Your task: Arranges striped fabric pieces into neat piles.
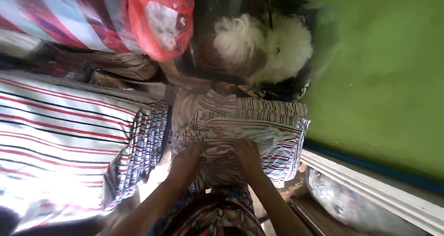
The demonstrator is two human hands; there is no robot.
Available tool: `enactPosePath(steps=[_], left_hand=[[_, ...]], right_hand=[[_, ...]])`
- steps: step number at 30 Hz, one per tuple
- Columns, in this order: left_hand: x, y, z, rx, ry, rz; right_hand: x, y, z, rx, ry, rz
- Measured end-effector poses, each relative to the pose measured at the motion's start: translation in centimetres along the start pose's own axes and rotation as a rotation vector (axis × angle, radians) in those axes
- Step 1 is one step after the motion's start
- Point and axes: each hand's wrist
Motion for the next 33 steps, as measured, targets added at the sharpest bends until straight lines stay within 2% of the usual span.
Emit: enactPosePath(steps=[3,7,10,14,17,19,23,25,29,33], left_hand=[[-0.1,0.1,0.1,0.039,-0.044,0.031],[-0.3,-0.2,-0.1,0.032,-0.115,0.062],[-0.6,0.2,0.5,0.061,-0.012,-0.004],[-0.7,0.9,0.9,0.089,0.123,-0.055],[-0.8,0.8,0.9,0.110,0.117,-0.076],[-1.2,0.8,1.1,0.125,0.139,-0.102],[-1.7,1.4,1.4,0.162,0.202,-0.186],[-1.9,1.6,1.7,0.157,0.225,-0.207],[-2.2,1.7,1.8,0.137,0.255,-0.211],[-2.5,1.9,1.8,0.157,0.281,-0.232]], right_hand=[[0.3,0.4,0.3,-0.064,0.005,0.096],[-0.6,0.2,0.9,-0.116,-0.039,0.027],[-1.9,-0.7,1.2,-0.021,-0.087,-0.062],[-2.7,-0.5,0.3,0.133,-0.210,-0.063],[-2.6,-1.3,1.0,0.178,-0.054,-0.008],[-2.7,-0.9,1.1,0.161,0.020,-0.055],[-3.3,2.0,-0.3,0.058,-0.026,-0.236],[-3.1,1.7,0.0,0.086,0.038,-0.160],[-1.6,-1.0,1.0,0.334,0.307,0.196],[0.2,-2.0,0.5,0.350,0.429,0.295]])
Point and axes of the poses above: each hand's wrist, its own x-axis towards the middle knuckle, its own y-axis out of the palm, z = x × y, and after that the axes turned 5 degrees about y, right-handed
